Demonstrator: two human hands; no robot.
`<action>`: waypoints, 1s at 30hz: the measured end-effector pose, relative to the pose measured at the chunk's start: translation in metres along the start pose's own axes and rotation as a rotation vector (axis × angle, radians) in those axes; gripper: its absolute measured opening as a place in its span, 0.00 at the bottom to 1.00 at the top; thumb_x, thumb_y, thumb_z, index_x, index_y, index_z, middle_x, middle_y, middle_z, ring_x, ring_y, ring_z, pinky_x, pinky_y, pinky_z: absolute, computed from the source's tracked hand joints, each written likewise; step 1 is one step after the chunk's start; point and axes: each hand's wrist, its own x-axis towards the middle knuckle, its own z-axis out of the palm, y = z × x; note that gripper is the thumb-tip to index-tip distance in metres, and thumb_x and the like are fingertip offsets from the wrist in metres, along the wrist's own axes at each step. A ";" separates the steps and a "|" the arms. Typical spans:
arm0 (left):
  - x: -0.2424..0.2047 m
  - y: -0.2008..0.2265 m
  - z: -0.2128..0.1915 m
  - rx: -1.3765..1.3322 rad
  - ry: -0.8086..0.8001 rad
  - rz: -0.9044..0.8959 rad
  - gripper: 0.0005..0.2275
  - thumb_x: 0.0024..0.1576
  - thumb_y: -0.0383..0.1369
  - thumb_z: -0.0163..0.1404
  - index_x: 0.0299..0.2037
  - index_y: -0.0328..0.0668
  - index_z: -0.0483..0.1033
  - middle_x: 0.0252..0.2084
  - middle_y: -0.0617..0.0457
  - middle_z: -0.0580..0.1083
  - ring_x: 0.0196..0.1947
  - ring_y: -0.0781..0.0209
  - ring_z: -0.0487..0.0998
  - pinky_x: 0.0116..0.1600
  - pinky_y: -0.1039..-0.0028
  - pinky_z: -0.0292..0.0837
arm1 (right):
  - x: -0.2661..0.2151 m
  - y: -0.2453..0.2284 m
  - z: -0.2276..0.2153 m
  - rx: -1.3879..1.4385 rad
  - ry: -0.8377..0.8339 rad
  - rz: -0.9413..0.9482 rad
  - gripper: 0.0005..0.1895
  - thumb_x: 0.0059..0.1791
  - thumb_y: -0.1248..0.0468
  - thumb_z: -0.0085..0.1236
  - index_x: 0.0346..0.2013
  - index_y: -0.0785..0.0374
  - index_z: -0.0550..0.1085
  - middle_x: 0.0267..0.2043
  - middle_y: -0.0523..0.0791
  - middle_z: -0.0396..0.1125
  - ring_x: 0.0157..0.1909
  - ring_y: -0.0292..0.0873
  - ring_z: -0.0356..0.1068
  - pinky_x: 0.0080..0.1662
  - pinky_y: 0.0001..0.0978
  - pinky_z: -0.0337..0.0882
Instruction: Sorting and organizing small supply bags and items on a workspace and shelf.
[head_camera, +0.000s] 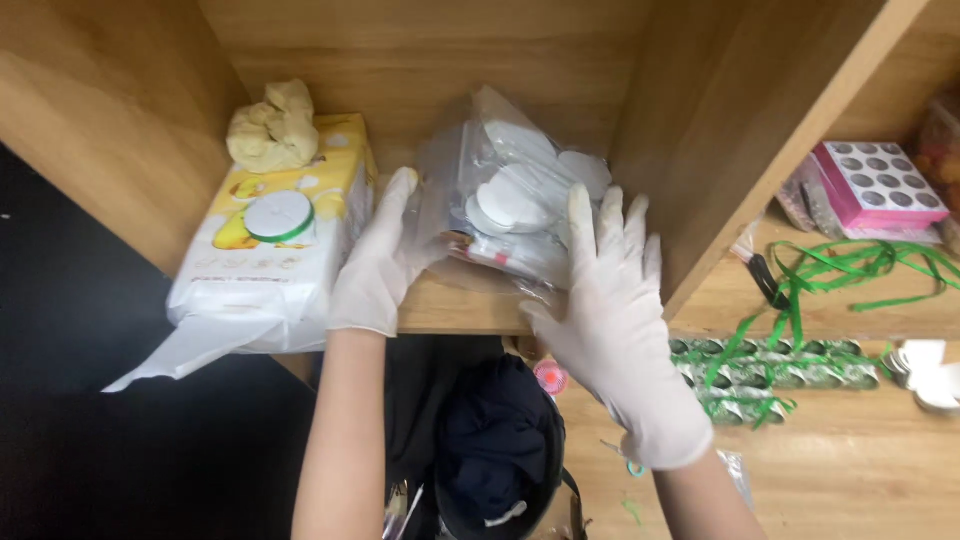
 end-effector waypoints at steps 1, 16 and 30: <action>0.000 0.002 0.003 -0.028 -0.004 -0.002 0.29 0.57 0.48 0.52 0.68 0.48 0.65 0.58 0.55 0.73 0.52 0.56 0.75 0.51 0.62 0.75 | 0.007 -0.001 0.010 0.023 -0.124 0.120 0.57 0.34 0.58 0.73 0.71 0.69 0.52 0.69 0.65 0.53 0.70 0.70 0.52 0.63 0.57 0.57; -0.008 0.008 0.098 0.303 -0.182 0.197 0.41 0.52 0.57 0.53 0.73 0.49 0.57 0.70 0.43 0.60 0.67 0.46 0.60 0.65 0.52 0.58 | 0.015 0.013 0.033 0.476 -0.083 0.672 0.52 0.43 0.58 0.62 0.77 0.59 0.46 0.52 0.58 0.73 0.52 0.56 0.75 0.53 0.42 0.75; 0.009 -0.020 0.048 0.304 0.020 0.184 0.48 0.45 0.52 0.56 0.75 0.42 0.48 0.74 0.42 0.60 0.73 0.51 0.59 0.71 0.63 0.55 | -0.017 0.018 0.065 0.874 0.144 0.565 0.49 0.45 0.65 0.66 0.74 0.69 0.49 0.69 0.55 0.61 0.68 0.47 0.65 0.67 0.37 0.65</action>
